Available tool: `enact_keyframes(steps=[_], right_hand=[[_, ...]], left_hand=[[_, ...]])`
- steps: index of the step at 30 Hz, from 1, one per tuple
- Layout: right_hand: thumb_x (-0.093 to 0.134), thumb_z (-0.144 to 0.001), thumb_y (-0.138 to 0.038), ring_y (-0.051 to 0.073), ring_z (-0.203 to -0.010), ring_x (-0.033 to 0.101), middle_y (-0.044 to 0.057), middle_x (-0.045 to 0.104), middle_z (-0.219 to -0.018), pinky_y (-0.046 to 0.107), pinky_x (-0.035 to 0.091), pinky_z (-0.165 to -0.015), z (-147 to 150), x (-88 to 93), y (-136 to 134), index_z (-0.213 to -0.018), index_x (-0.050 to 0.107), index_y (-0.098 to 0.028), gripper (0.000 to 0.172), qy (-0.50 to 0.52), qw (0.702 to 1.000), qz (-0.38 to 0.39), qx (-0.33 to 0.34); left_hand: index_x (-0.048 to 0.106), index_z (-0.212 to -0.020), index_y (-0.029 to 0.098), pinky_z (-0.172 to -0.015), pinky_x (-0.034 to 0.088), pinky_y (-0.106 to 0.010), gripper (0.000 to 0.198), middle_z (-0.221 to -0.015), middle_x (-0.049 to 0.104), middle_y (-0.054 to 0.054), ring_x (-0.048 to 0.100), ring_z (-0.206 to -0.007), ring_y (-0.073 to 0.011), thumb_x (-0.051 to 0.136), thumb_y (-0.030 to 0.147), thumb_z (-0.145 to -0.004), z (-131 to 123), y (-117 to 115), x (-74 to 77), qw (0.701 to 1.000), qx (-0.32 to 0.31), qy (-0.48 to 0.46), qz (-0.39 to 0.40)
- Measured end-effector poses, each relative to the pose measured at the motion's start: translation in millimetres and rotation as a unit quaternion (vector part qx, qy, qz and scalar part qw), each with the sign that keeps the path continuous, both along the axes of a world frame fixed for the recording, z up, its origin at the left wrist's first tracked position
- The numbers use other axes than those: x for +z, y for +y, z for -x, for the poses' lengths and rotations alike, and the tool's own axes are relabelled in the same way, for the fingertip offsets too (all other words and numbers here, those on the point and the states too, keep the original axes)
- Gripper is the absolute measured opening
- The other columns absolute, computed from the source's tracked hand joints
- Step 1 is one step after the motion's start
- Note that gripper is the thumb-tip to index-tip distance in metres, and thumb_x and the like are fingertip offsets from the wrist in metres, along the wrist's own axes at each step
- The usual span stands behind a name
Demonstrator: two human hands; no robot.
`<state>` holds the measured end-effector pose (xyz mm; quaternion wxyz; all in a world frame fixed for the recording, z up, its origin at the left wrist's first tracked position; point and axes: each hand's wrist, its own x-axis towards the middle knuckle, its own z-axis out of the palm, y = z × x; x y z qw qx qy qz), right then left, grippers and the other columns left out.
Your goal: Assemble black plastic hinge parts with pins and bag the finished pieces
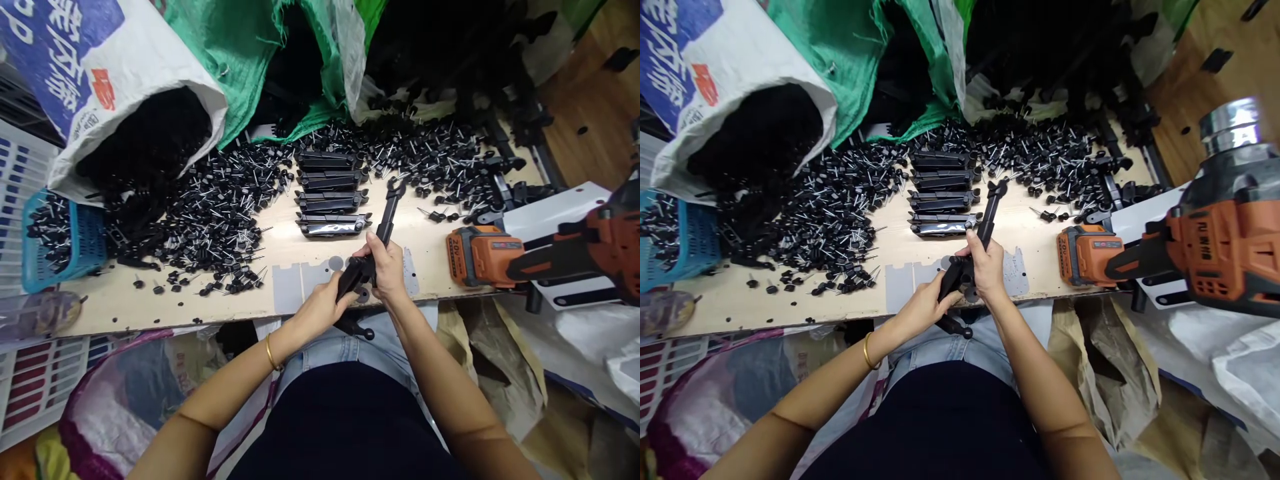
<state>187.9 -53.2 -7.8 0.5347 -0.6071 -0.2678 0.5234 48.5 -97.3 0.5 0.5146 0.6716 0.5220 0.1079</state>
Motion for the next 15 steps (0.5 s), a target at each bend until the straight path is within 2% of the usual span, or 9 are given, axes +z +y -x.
enact_keyframes(steps=[3, 6, 9, 11, 15], right_hand=[[0.063, -0.071, -0.060, 0.012, -0.042, 0.054, 0.001, 0.061, -0.049, 0.024, 0.043, -0.043, -0.9, 0.7, -5.4, -0.056, 0.057, -0.017, 0.046, 0.015, 1.000, -0.001, -0.016], [0.058, -0.078, -0.060, 0.012, -0.046, 0.055, 0.001, 0.061, -0.052, 0.024, 0.043, -0.046, 5.3, 7.4, -17.8, -0.058, 0.059, -0.017, 0.047, -0.040, 0.999, -0.029, -0.017], [0.055, -0.083, -0.056, 0.013, -0.057, 0.060, 0.002, 0.064, -0.061, 0.026, 0.047, -0.057, 12.1, 15.6, -30.6, -0.065, 0.061, -0.017, 0.043, -0.104, 0.991, -0.078, -0.016], [0.055, -0.084, -0.054, 0.014, -0.062, 0.062, 0.002, 0.066, -0.066, 0.026, 0.048, -0.061, 13.9, 19.1, -35.7, -0.070, 0.062, -0.018, 0.040, -0.116, 0.988, -0.102, -0.006], [0.053, -0.085, -0.055, 0.013, -0.051, 0.059, 0.001, 0.065, -0.064, 0.025, 0.044, -0.047, 14.5, 16.4, -39.4, -0.072, 0.062, -0.018, 0.041, -0.087, 0.994, -0.060, 0.026]], left_hand=[[0.054, -0.110, 0.017, -0.063, 0.047, -0.029, 0.046, -0.080, 0.064, -0.004, 0.063, -0.069, -0.0202, 0.055, 0.055, -0.084, 8.2, 11.8, 0.1, 0.996, -0.020, -0.075, 0.035], [0.059, -0.100, 0.015, -0.057, 0.045, -0.025, 0.061, -0.071, 0.062, -0.002, 0.058, -0.060, -0.0150, 0.042, 0.071, -0.083, 5.8, 21.3, -4.1, 0.965, 0.019, -0.217, 0.148], [0.063, -0.095, 0.013, -0.062, 0.044, -0.024, 0.060, -0.069, 0.059, -0.001, 0.056, -0.064, -0.0132, 0.054, 0.069, -0.077, -1.0, 21.4, -7.7, 0.939, 0.065, -0.289, 0.177], [0.065, -0.101, 0.014, -0.065, 0.044, -0.024, 0.058, -0.073, 0.060, -0.001, 0.055, -0.068, -0.0133, 0.062, 0.065, -0.075, -3.4, 17.1, -8.3, 0.926, 0.080, -0.318, 0.186], [0.059, -0.121, 0.015, -0.064, 0.046, -0.027, 0.073, -0.074, 0.062, -0.003, 0.054, -0.064, -0.0139, 0.050, 0.073, -0.077, -2.3, 9.6, -7.6, 0.903, 0.108, -0.347, 0.229]])
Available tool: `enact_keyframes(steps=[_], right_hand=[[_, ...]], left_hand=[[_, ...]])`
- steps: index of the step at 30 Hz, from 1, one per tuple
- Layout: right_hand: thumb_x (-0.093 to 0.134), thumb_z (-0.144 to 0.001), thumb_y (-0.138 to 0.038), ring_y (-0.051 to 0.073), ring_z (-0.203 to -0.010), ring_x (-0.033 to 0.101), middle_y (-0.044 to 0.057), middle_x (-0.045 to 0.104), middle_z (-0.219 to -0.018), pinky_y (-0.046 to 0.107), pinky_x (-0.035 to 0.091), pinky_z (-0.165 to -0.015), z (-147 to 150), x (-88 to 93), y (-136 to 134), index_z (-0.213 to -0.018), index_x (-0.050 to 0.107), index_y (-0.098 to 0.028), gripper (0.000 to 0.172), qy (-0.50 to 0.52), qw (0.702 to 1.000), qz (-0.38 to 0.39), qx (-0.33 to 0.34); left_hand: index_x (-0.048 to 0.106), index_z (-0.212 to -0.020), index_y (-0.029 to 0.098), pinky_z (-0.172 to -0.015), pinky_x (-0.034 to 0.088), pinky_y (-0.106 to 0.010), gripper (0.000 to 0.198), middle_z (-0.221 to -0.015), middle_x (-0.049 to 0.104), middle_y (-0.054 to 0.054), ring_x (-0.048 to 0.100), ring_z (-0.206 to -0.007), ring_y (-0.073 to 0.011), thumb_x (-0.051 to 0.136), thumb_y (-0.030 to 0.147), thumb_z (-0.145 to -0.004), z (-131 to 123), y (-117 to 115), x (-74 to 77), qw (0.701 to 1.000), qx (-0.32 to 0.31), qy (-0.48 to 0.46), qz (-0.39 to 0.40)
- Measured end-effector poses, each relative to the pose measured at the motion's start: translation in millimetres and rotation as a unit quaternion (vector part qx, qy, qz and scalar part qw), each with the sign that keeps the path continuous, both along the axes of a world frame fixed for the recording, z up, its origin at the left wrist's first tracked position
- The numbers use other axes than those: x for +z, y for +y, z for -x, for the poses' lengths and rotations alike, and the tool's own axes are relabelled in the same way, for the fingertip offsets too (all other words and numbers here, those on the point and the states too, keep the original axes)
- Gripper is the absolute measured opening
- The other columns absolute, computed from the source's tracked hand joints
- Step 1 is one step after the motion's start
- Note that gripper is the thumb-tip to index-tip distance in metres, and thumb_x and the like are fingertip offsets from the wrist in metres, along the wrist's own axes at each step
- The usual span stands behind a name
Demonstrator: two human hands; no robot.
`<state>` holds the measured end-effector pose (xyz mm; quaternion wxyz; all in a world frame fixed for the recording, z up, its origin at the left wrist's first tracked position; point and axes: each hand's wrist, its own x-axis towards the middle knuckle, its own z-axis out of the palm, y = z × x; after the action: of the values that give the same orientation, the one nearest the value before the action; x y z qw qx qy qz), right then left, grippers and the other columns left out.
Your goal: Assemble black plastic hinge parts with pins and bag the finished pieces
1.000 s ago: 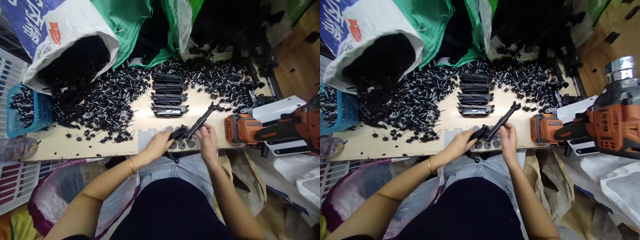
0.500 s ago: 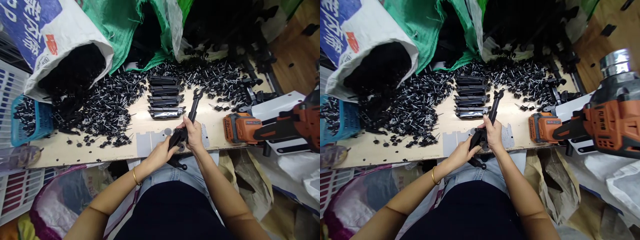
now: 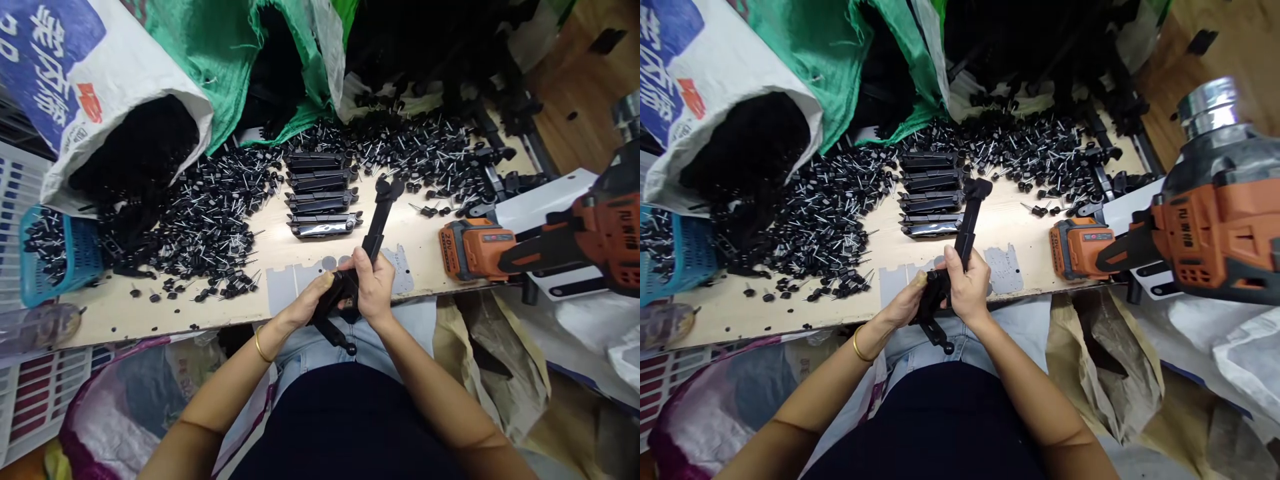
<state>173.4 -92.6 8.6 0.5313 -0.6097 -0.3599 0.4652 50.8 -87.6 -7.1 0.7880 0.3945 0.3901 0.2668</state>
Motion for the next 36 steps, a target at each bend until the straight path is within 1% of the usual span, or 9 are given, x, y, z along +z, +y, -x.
enact_keyframes(steps=[6, 14, 18, 22, 25, 28, 31, 34, 36], right_hand=[[0.050, -0.087, -0.055, 0.015, -0.062, 0.062, 0.004, 0.066, -0.070, 0.028, 0.049, -0.061, 3.0, -9.9, -4.2, -0.072, 0.065, -0.018, 0.043, -0.080, 0.990, -0.079, -0.083], [0.056, -0.081, -0.058, 0.012, -0.049, 0.055, 0.002, 0.061, -0.055, 0.024, 0.042, -0.049, -1.9, -1.0, 12.4, -0.058, 0.058, -0.017, 0.046, 0.015, 0.999, 0.027, 0.012], [0.056, -0.081, -0.057, 0.012, -0.052, 0.055, 0.001, 0.061, -0.058, 0.024, 0.043, -0.052, -2.3, -16.7, 14.7, -0.062, 0.060, -0.017, 0.044, 0.016, 0.998, 0.019, -0.052], [0.058, -0.079, -0.056, 0.010, -0.051, 0.053, -0.002, 0.056, -0.054, 0.024, 0.044, -0.055, -6.9, -31.0, 26.7, -0.058, 0.055, -0.018, 0.044, 0.036, 0.985, 0.021, -0.170], [0.053, -0.081, -0.058, 0.010, -0.050, 0.051, -0.004, 0.053, -0.053, 0.024, 0.044, -0.055, -2.8, -31.4, 32.3, -0.059, 0.050, -0.019, 0.045, 0.078, 0.972, 0.030, -0.221], [0.050, -0.082, -0.061, 0.013, -0.058, 0.055, -0.001, 0.057, -0.062, 0.027, 0.046, -0.061, -8.2, -24.3, 24.5, -0.066, 0.053, -0.019, 0.045, 0.056, 0.992, 0.051, -0.105], [0.054, -0.083, -0.056, 0.017, -0.074, 0.059, 0.003, 0.063, -0.082, 0.031, 0.048, -0.069, -38.7, -11.1, 9.3, -0.088, 0.059, -0.018, 0.039, -0.123, 0.992, 0.022, -0.002], [0.064, -0.078, -0.052, 0.021, -0.083, 0.058, 0.008, 0.063, -0.093, 0.036, 0.045, -0.076, -74.9, 5.2, -2.7, -0.099, 0.058, -0.020, 0.039, -0.348, 0.933, -0.080, 0.048], [0.066, -0.075, -0.053, 0.021, -0.075, 0.057, 0.007, 0.063, -0.082, 0.035, 0.044, -0.072, -87.6, 16.0, -9.0, -0.089, 0.059, -0.020, 0.036, -0.414, 0.876, -0.122, 0.218]], left_hand=[[0.055, -0.126, 0.017, -0.057, 0.044, -0.024, 0.079, -0.067, 0.058, 0.000, 0.051, -0.058, -0.0116, 0.041, 0.078, -0.078, -0.5, 0.3, 4.2, 0.998, -0.003, 0.053, -0.042], [0.062, -0.107, 0.011, -0.052, 0.042, -0.023, 0.083, -0.052, 0.052, 0.002, 0.048, -0.047, -0.0097, 0.020, 0.078, -0.083, -5.4, -4.1, -11.5, 0.995, -0.029, 0.078, -0.047], [0.051, -0.129, 0.014, -0.071, 0.052, -0.031, 0.081, -0.077, 0.066, -0.006, 0.064, -0.073, -0.0176, 0.022, 0.075, -0.085, 12.6, 11.6, -2.9, 0.980, -0.086, 0.135, -0.113], [0.021, -0.149, 0.022, -0.107, 0.036, -0.048, 0.104, -0.147, 0.037, -0.016, 0.039, -0.133, -0.0346, 0.066, 0.068, -0.067, 20.0, 4.7, 18.1, 0.882, -0.198, 0.278, -0.325], [0.008, -0.150, 0.018, -0.106, 0.034, -0.054, 0.103, -0.146, 0.033, -0.021, 0.034, -0.135, -0.0377, 0.073, 0.036, -0.073, 0.1, -10.9, 15.5, 0.785, -0.121, 0.417, -0.443], [0.008, -0.149, 0.015, -0.089, 0.049, -0.041, 0.088, -0.118, 0.054, -0.016, 0.055, -0.108, -0.0276, 0.059, 0.013, -0.078, -16.8, -10.1, 0.9, 0.755, -0.011, 0.482, -0.444], [0.036, -0.139, 0.016, -0.076, 0.052, -0.032, 0.066, -0.098, 0.056, -0.007, 0.058, -0.089, -0.0211, 0.056, 0.010, -0.076, -8.4, 4.1, -6.7, 0.754, -0.038, 0.496, -0.428], [0.059, -0.112, 0.015, -0.069, 0.051, -0.029, 0.037, -0.088, 0.054, -0.005, 0.057, -0.081, -0.0196, 0.056, 0.015, -0.075, 16.1, 11.8, -0.9, 0.749, -0.117, 0.487, -0.433], [0.061, -0.108, 0.017, -0.064, 0.049, -0.027, 0.033, -0.085, 0.055, -0.004, 0.057, -0.076, -0.0181, 0.057, 0.018, -0.075, 31.3, 8.9, 8.2, 0.755, -0.175, 0.444, -0.449]])
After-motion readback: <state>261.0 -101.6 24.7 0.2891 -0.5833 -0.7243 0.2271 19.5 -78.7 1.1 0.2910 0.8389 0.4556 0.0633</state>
